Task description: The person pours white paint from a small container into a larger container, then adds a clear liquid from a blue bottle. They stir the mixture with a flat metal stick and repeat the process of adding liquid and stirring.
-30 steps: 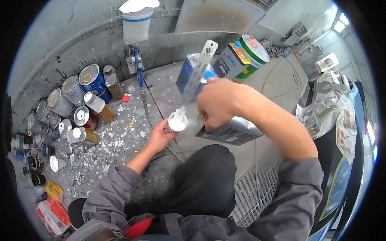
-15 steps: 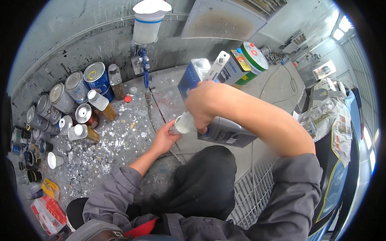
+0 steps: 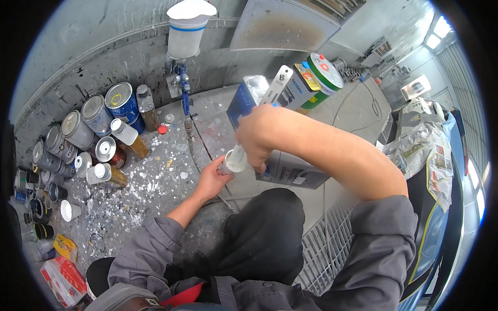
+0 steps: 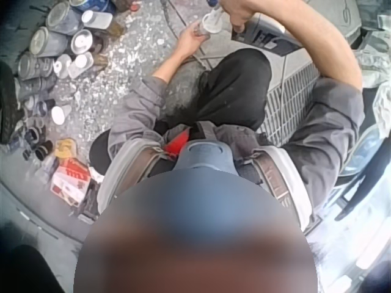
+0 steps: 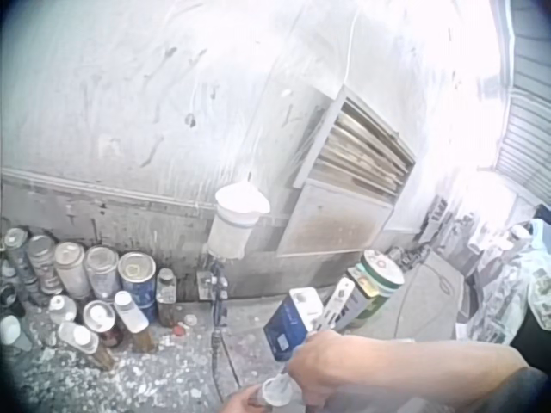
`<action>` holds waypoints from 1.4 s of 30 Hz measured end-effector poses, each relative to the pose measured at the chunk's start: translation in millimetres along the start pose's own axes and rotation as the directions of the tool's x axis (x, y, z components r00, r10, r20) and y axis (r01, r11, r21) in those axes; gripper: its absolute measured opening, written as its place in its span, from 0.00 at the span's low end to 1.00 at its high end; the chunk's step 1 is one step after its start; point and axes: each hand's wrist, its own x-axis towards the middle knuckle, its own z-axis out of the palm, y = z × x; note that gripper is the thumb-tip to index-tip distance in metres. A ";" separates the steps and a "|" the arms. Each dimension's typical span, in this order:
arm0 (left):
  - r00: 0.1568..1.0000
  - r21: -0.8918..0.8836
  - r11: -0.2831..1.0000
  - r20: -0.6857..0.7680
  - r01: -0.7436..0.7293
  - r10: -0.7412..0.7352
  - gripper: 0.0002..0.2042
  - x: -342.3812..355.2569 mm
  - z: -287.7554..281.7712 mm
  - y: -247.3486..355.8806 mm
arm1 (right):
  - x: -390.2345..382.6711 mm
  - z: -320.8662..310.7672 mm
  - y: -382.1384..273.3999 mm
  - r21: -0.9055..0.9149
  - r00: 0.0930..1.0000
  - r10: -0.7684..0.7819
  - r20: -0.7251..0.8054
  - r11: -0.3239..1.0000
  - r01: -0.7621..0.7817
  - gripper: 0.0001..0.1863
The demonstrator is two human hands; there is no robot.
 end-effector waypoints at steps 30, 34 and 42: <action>0.959 -0.190 0.977 -0.247 0.094 -0.140 0.34 6.6 -41.7 38.2 | 284.2 390.6 132.8 0.944 0.037 0.948 -0.315 0.317 -0.090 0.34; 0.948 -0.201 0.977 -0.292 0.069 -0.127 0.32 2.4 -44.6 33.3 | 306.5 380.0 124.9 0.966 0.161 0.964 -0.213 0.232 -0.113 0.40; 0.934 -0.178 0.980 -0.330 0.084 -0.140 0.31 10.0 -39.3 44.0 | 242.3 245.6 115.6 0.795 0.044 0.822 -0.568 0.535 0.286 0.45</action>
